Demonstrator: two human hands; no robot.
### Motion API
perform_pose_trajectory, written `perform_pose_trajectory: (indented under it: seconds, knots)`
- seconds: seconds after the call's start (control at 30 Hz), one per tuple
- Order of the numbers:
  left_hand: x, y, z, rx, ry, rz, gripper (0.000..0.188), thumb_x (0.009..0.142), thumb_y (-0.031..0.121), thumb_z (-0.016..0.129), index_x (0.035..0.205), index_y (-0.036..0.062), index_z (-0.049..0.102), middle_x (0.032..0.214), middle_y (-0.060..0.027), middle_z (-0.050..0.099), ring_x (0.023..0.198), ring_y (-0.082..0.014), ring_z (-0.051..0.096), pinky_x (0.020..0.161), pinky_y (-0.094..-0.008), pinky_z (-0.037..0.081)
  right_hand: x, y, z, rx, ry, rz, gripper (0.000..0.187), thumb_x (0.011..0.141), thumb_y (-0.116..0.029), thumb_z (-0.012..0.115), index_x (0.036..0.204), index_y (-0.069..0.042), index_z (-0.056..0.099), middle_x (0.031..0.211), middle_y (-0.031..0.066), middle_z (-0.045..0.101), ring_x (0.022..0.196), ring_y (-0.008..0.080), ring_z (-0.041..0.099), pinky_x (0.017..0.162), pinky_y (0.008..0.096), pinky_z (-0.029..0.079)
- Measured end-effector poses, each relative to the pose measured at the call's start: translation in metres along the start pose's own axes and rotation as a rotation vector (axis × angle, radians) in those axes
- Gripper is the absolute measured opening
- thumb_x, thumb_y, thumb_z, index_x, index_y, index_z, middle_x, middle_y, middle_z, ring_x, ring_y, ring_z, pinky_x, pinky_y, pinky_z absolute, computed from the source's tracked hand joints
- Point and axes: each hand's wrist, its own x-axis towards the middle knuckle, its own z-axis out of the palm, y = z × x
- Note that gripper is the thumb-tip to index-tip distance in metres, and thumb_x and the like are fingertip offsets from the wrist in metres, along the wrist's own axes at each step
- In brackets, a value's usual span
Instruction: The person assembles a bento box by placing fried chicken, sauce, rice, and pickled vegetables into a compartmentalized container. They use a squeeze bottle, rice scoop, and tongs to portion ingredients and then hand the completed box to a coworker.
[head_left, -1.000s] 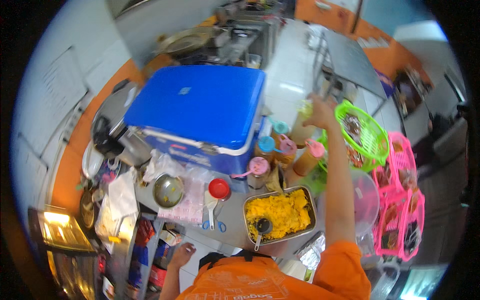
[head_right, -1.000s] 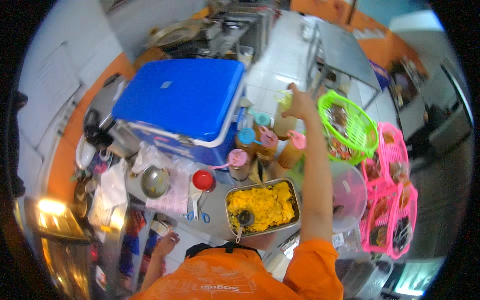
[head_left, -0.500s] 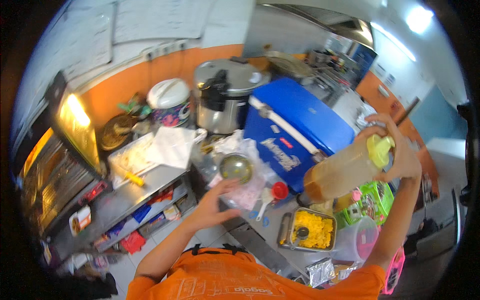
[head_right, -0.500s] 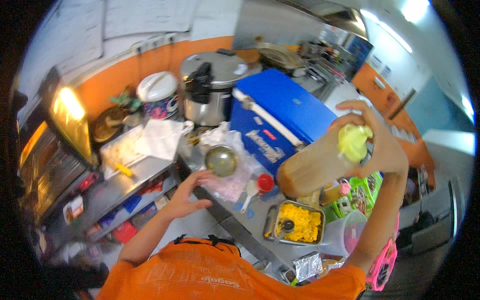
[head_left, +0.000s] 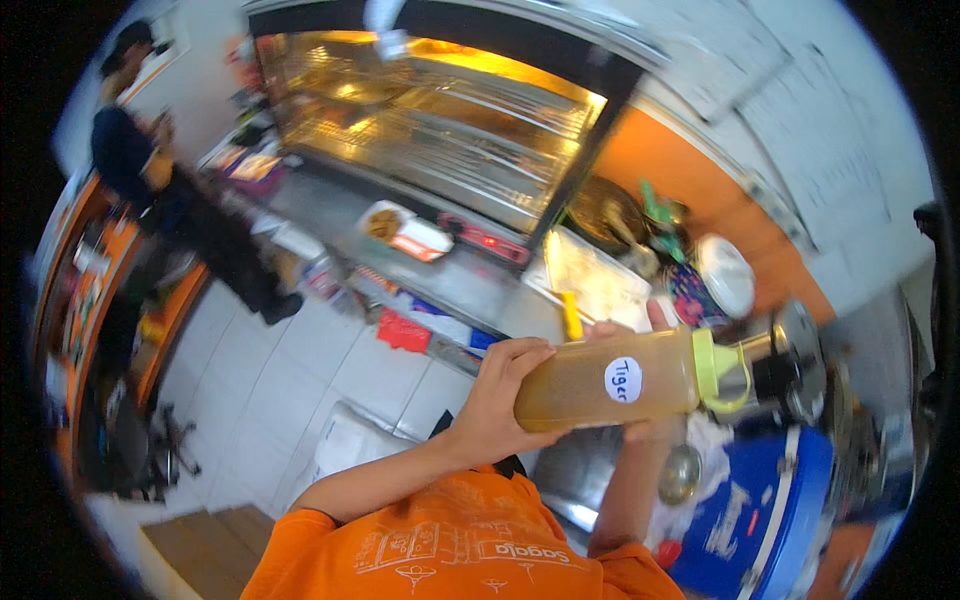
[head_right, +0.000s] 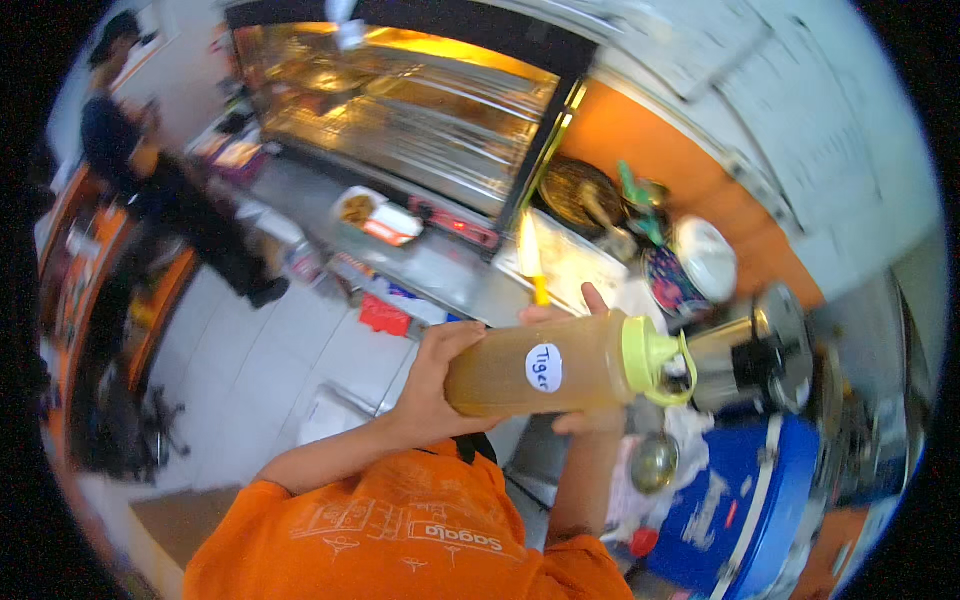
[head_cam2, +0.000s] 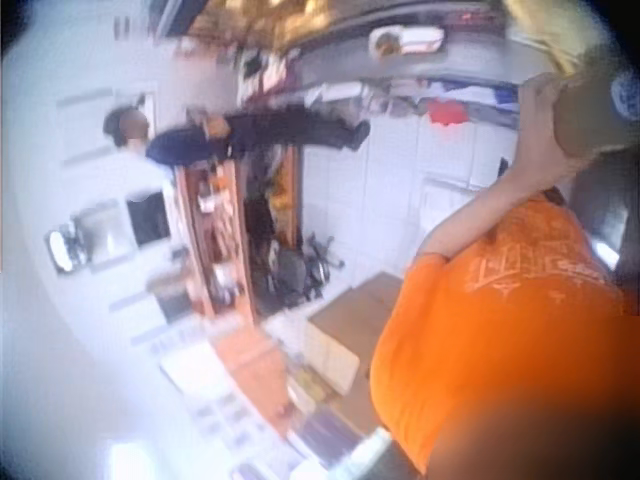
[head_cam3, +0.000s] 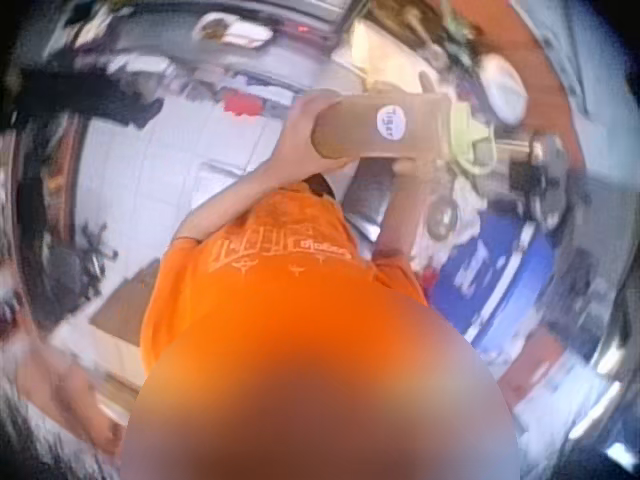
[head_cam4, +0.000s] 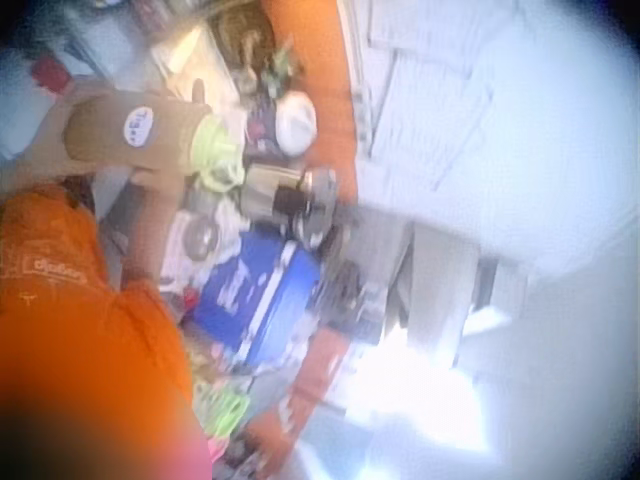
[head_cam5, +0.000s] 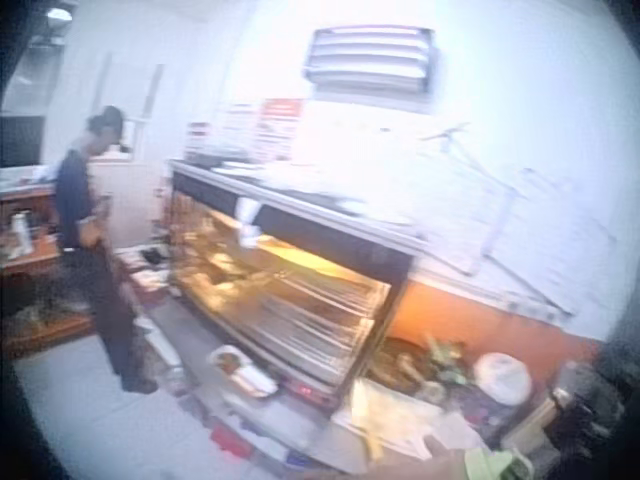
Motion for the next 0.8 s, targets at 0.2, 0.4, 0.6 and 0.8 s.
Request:
perform_pose_trajectory:
  seconds: [0.2, 0.4, 0.6, 0.8]
  knots:
    - [0.013, -0.06, -0.08, 0.409, 0.435, 0.006, 0.085, 0.065, 0.016, 0.088, 0.137, 0.0062, 0.043, 0.133, -0.0189, 0.046, 0.121, -0.0386, 0.045, 0.102, -0.0496, 0.038, 0.088, 0.134, 0.067, 0.094, -0.02, 0.135, 0.125, 0.057, -0.031, 0.098, 0.153, -0.007, 0.021, 0.143, 0.0157, 0.046, 0.133, 0.0338, 0.047, 0.109, 0.0489, 0.042]
    - [0.044, -0.071, -0.158, 0.392, 0.372, -0.016, 0.081, 0.078, 0.032, 0.079, 0.141, -0.0004, 0.039, 0.125, -0.0174, 0.053, 0.118, -0.0367, 0.046, 0.1, -0.0447, 0.036, 0.157, 0.156, 0.047, -0.261, -0.667, 0.423, 0.092, 0.056, -0.024, 0.096, 0.134, -0.003, 0.052, 0.123, 0.0076, 0.063, 0.116, 0.0185, 0.058, 0.101, 0.0366, 0.047]
    - [0.109, -0.092, -0.202, 0.556, -0.058, -0.037, 0.043, 0.086, 0.028, 0.072, 0.122, 0.0069, 0.063, 0.107, -0.0065, 0.058, 0.1, -0.0277, 0.051, 0.095, -0.0424, 0.035, 0.204, 0.197, 0.022, -0.265, -0.931, 0.76, 0.092, 0.055, -0.023, 0.095, 0.133, -0.005, 0.05, 0.127, 0.0075, 0.062, 0.115, 0.017, 0.058, 0.101, 0.0352, 0.045]
    - [0.168, -0.147, -0.238, 0.504, -0.344, -0.125, 0.022, 0.093, 0.023, 0.064, 0.109, 0.0084, 0.064, 0.096, -0.0071, 0.058, 0.098, -0.0257, 0.051, 0.092, -0.0419, 0.034, 0.244, 0.225, 0.008, -0.313, -0.889, 0.774, 0.098, 0.056, -0.027, 0.093, 0.138, -0.004, 0.044, 0.127, 0.0099, 0.06, 0.116, 0.0204, 0.059, 0.102, 0.0363, 0.044]
